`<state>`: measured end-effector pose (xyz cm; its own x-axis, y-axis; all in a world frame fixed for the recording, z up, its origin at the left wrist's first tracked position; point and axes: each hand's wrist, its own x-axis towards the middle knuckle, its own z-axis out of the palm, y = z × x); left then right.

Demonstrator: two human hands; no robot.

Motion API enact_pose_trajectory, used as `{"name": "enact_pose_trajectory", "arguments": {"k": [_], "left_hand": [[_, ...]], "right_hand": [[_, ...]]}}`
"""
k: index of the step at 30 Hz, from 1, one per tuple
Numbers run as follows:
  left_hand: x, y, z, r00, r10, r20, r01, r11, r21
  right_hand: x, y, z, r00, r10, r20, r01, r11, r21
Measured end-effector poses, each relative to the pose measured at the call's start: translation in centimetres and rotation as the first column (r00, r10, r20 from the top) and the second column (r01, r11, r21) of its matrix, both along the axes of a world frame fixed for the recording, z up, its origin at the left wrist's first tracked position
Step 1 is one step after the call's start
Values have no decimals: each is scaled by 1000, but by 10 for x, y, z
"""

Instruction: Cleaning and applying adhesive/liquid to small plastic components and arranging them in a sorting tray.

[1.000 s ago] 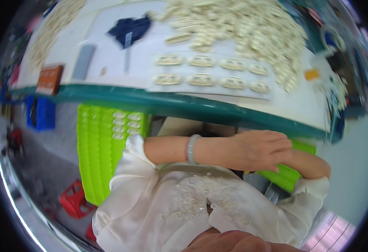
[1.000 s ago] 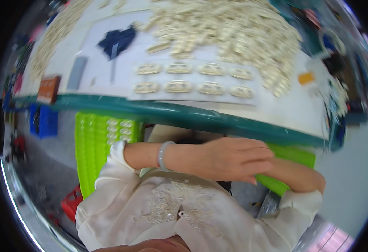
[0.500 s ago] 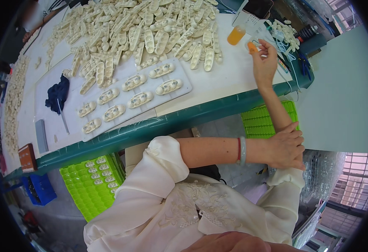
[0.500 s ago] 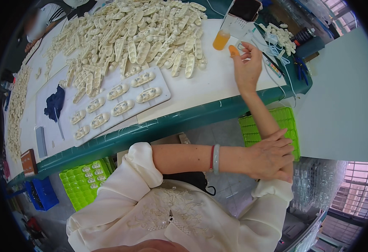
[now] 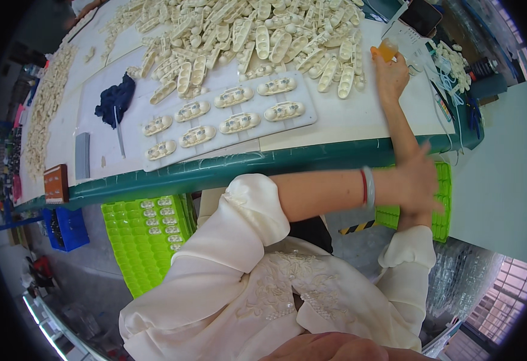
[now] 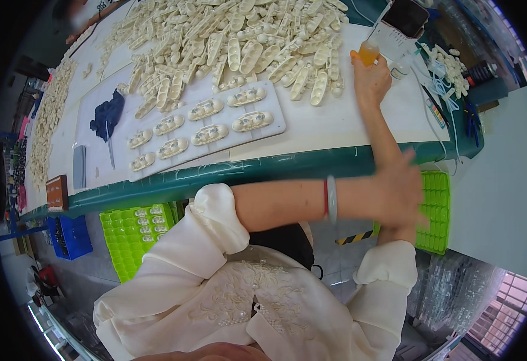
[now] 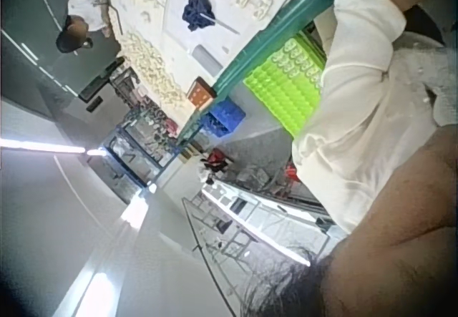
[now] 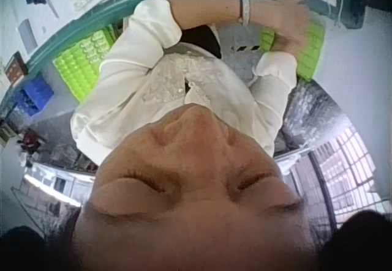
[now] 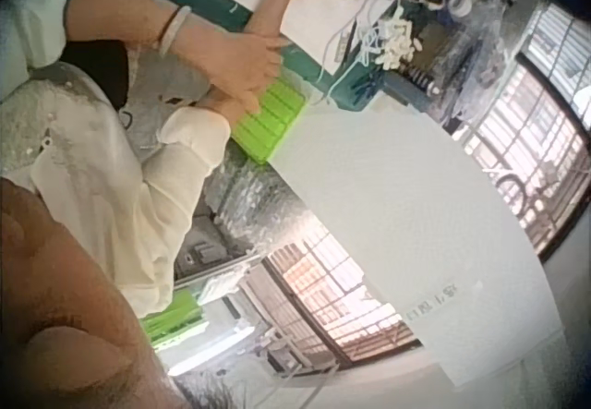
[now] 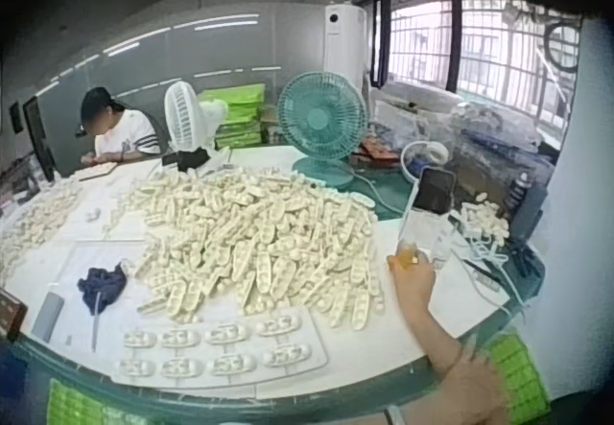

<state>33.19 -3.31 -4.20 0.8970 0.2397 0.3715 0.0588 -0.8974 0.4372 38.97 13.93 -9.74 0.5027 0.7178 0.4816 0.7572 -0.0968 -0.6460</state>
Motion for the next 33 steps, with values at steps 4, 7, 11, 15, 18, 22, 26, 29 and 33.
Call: {"name": "enact_pose_trajectory", "arguments": {"k": [4, 7, 11, 15, 18, 22, 26, 29, 33], "left_hand": [[-22, 64, -20, 943, 314, -108, -305, 947, 99], [-49, 58, -25, 892, 425, 155, -449, 876, 177], [-65, 21, 18, 985, -36, 168, 36, 999, 2], [-76, -39, 28, 887, -283, 364, 350, 927, -133], [-95, -39, 42, 842, -365, 398, 531, 688, -495], [-133, -58, 36, 844, -336, 418, 518, 711, -475], [-232, -34, 40, 913, -239, 331, 395, 724, -566], [-329, -13, 59, 958, 238, 162, -98, 799, -593], [-441, 1, 68, 228, 925, 304, -697, 374, -612]], "right_hand": [[0, 15, -18, 997, -53, 55, 43, 985, 164], [-43, 18, 3, 1000, -14, -2, 14, 948, 319], [-59, 21, 34, 989, 37, 146, -102, 879, 466], [-76, 29, 49, 1000, 30, -4, -27, 940, 340], [-97, 33, 56, 999, -20, 43, 0, 907, 422], [-128, 13, 69, 828, 478, -293, -288, 810, 510], [-124, -30, 75, 330, 770, -546, -520, 631, 576], [-130, -70, 86, 79, 683, -727, -655, 585, 478], [-139, -94, 86, -184, 538, -823, -708, 509, 490]]}}
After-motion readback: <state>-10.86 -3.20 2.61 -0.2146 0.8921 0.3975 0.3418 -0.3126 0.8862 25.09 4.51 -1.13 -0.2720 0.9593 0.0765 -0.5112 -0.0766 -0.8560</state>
